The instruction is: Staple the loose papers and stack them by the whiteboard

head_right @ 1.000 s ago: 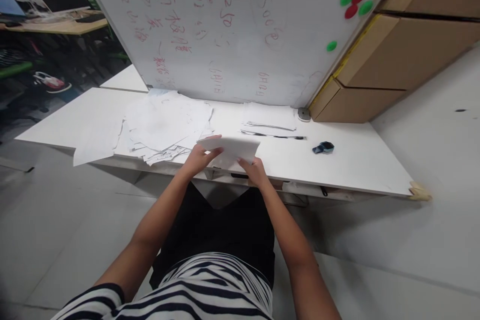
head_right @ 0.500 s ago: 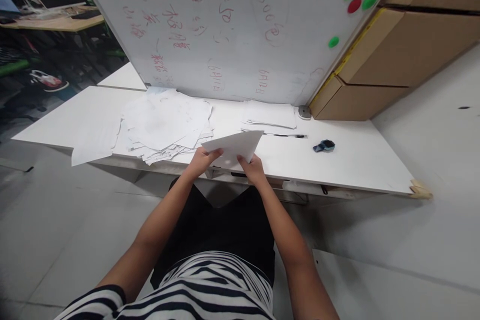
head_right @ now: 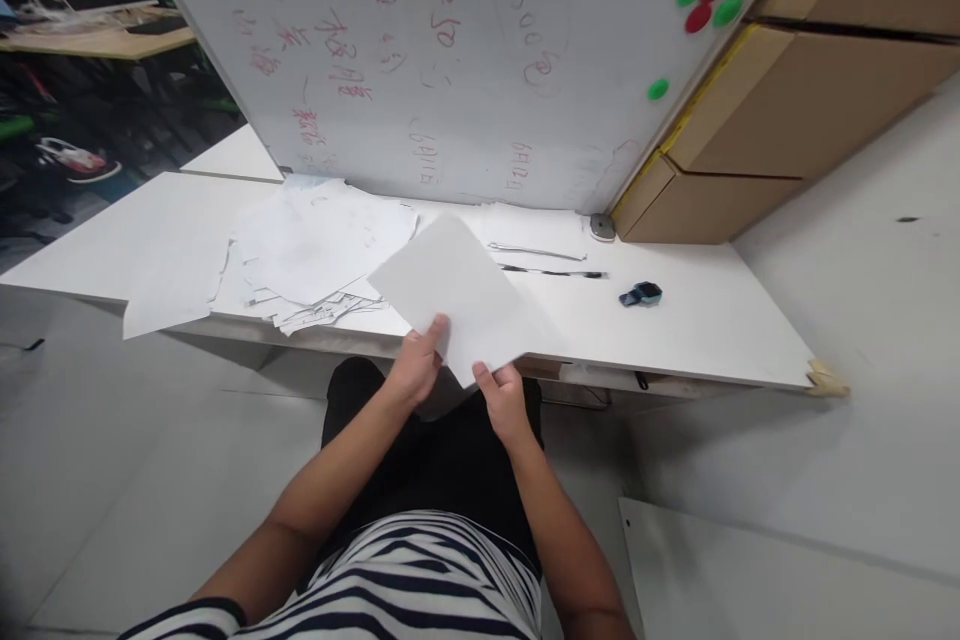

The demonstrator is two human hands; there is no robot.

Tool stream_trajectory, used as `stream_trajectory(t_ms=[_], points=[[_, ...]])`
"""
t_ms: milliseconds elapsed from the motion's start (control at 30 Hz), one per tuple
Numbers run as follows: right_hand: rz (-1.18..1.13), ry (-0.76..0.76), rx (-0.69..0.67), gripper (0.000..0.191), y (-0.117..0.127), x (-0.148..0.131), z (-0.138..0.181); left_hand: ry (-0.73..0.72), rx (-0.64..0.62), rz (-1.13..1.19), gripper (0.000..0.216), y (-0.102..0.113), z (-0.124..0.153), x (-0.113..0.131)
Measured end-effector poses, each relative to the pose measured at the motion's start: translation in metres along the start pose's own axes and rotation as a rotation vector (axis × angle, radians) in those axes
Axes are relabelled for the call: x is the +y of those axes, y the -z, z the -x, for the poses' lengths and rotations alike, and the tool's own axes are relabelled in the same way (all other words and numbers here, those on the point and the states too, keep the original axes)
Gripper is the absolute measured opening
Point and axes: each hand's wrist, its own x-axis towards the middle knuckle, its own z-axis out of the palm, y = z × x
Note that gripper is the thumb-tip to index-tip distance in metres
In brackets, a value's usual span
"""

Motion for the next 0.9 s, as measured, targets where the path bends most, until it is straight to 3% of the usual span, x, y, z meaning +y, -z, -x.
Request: stream_trajectory(t_ms=[67, 133, 267, 333, 400, 533, 633, 767, 900], points=[[0.055, -0.037, 0.137, 0.043, 0.007, 0.003, 0.012, 0.011, -0.060, -0.133, 0.047, -0.004, 0.008, -0.014], [0.091, -0.074, 0.303, 0.042, 0.021, 0.005, 0.019, -0.056, -0.110, -0.408, 0.043, -0.003, 0.008, -0.021], [0.066, -0.116, 0.632, 0.043, 0.066, 0.003, 0.027, -0.488, -0.274, -1.085, 0.046, 0.004, -0.023, -0.010], [-0.008, -0.129, 0.698, 0.039, 0.089, -0.001, 0.032, -0.609, -0.314, -1.372, 0.053, 0.007, -0.049, 0.000], [-0.099, -0.156, 0.694, 0.036, 0.109, -0.007, 0.037, -0.605, -0.317, -1.594, 0.060, 0.009, -0.077, 0.009], [-0.222, -0.257, 0.637, 0.035, 0.135, -0.019, 0.048, -0.455, -0.571, -1.677, 0.042, 0.012, -0.115, 0.015], [-0.236, -0.339, 0.576, 0.033, 0.142, -0.024, 0.052, -0.433, -0.602, -1.607, 0.031, 0.014, -0.123, 0.015], [-0.187, -0.441, 0.446, 0.031, 0.143, -0.027, 0.050, -0.347, -0.622, -1.565, 0.028, 0.012, -0.122, 0.018], [-0.182, -0.471, 0.398, 0.035, 0.139, -0.029, 0.046, -0.288, -0.662, -1.565, 0.027, 0.010, -0.123, 0.022]])
